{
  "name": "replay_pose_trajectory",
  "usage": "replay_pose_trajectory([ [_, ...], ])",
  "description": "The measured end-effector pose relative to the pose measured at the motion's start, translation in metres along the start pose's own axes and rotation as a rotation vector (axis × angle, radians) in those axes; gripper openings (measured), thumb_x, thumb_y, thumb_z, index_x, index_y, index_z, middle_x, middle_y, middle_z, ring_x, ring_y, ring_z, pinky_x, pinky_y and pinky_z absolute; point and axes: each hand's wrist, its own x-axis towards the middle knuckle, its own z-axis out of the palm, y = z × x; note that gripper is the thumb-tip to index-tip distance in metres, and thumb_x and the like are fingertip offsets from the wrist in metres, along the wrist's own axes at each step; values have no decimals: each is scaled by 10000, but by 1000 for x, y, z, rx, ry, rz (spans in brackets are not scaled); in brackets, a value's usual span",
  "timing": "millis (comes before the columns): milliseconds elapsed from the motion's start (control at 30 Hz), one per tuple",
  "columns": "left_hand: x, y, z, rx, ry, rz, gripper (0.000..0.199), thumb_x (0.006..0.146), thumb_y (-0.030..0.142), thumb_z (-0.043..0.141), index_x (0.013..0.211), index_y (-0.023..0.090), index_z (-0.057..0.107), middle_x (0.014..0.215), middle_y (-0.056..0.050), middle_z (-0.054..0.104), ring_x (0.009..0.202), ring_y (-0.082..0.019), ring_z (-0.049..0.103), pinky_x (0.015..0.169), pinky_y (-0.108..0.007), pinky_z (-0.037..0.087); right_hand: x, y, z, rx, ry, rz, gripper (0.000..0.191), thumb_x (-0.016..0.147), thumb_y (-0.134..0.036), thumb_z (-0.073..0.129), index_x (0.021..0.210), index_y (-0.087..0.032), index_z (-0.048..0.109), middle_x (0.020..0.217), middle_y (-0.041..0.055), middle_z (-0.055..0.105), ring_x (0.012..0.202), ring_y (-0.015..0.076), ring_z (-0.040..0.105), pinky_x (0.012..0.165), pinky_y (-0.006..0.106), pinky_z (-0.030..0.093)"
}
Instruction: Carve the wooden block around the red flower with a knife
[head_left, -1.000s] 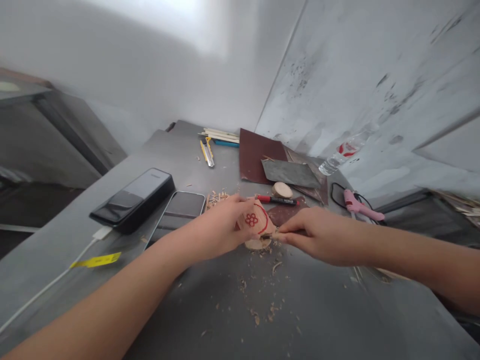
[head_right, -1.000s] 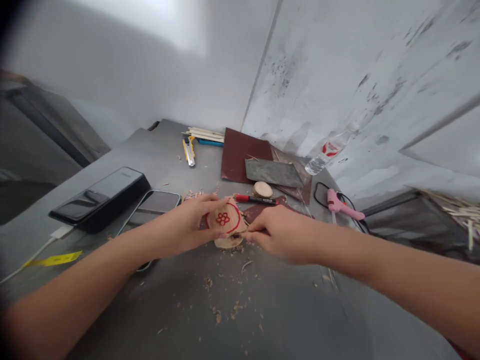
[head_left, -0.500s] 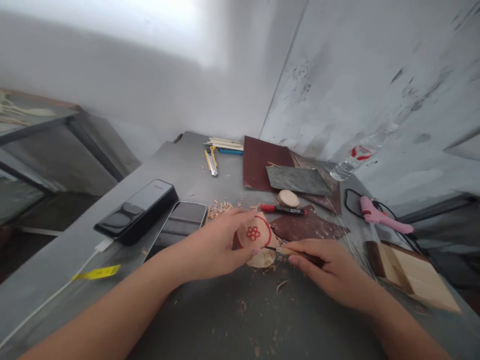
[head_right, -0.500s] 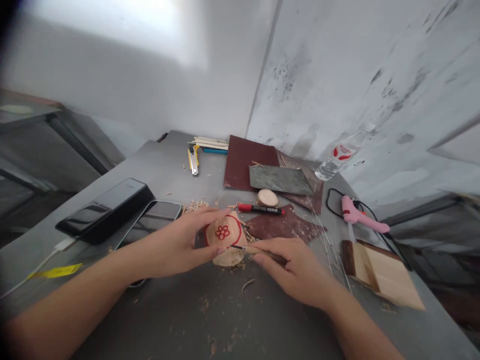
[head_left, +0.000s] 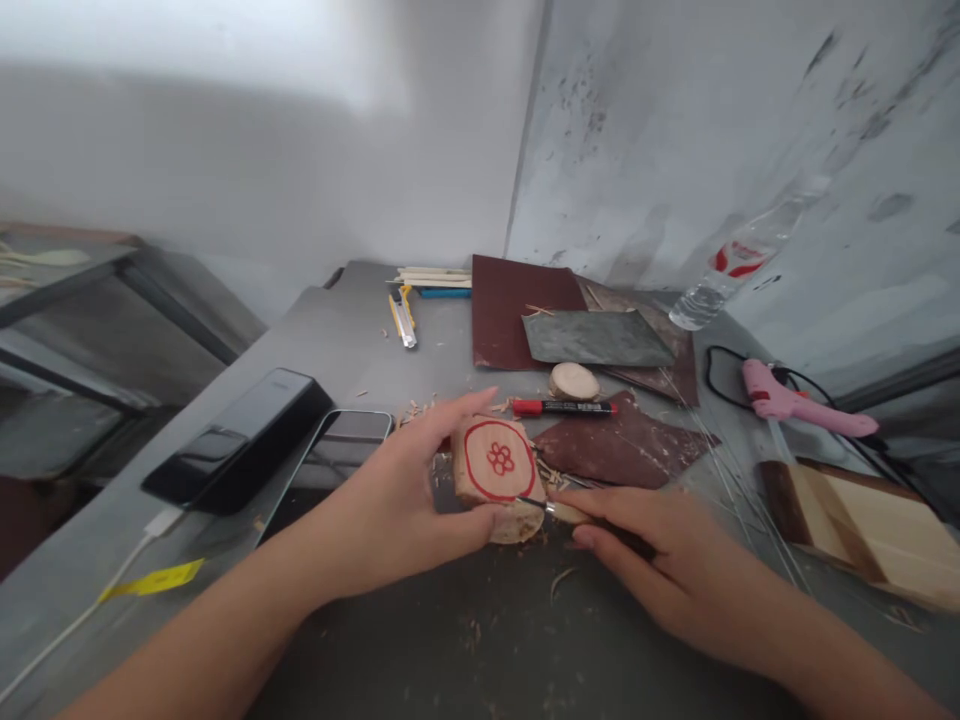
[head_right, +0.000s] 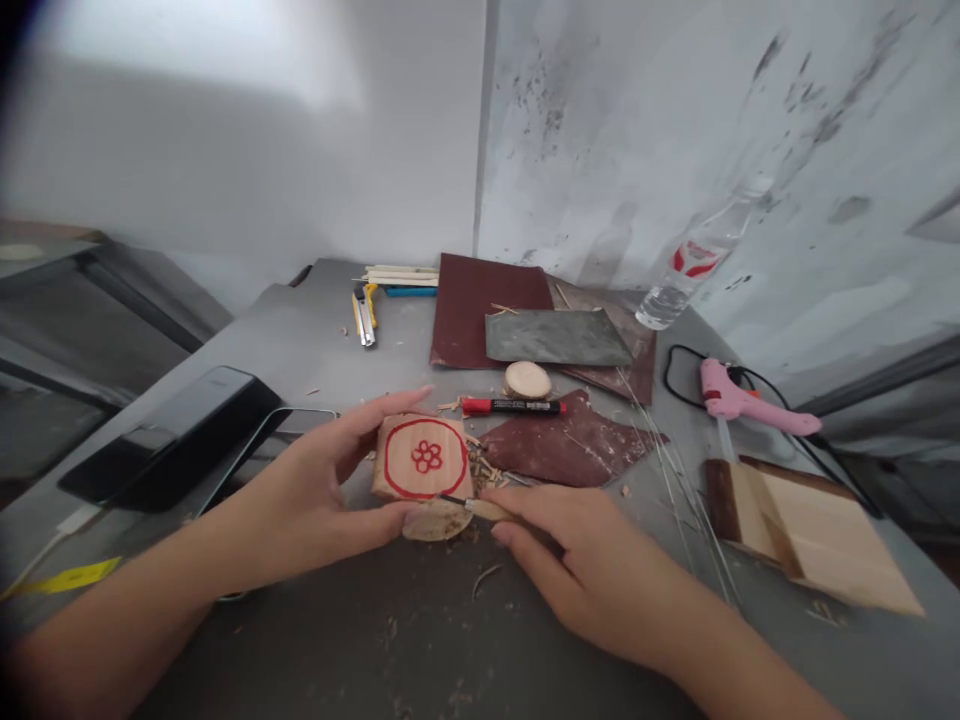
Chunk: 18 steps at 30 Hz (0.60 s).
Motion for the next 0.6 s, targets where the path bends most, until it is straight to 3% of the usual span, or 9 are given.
replay_pose_trajectory([
  [100,-1,4,-1,-179,-35,-55,1032,813,335,899,1650,332,296,1503,-106,630,1387,-301,608,1232,-511,450,-4,-8,0,41,25,14,250,1102,-313,505,1152,-288,748,1076,-8,832,923,170,771,814,272,563],
  [167,-1,9,-1,-302,-64,-68,1026,789,299,922,1622,323,323,1457,-108,660,1330,-298,647,1182,-485,499,-7,-14,1,61,40,23,237,1093,-324,505,1062,-284,737,1072,-6,829,930,183,767,770,274,565],
  [333,-3,13,5,-637,-177,-100,678,845,383,888,1418,275,540,1260,-91,745,1105,-269,733,934,-390,610,-12,-27,2,154,-13,36,244,1085,-339,500,1057,-310,741,1017,-27,822,871,175,756,776,276,587],
  [467,-5,9,12,-769,-159,-84,636,836,548,875,1329,250,607,1099,-68,723,963,-234,714,804,-333,585,-13,-33,0,193,-39,27,248,1069,-328,514,1020,-295,755,1051,-4,828,922,194,764,764,274,599],
  [600,-4,4,15,-805,-84,-67,588,884,566,821,1330,244,612,1131,-74,684,992,-239,680,827,-340,547,-12,-35,0,187,-67,27,247,1069,-328,512,1061,-290,756,968,1,820,858,201,756,737,289,589],
])
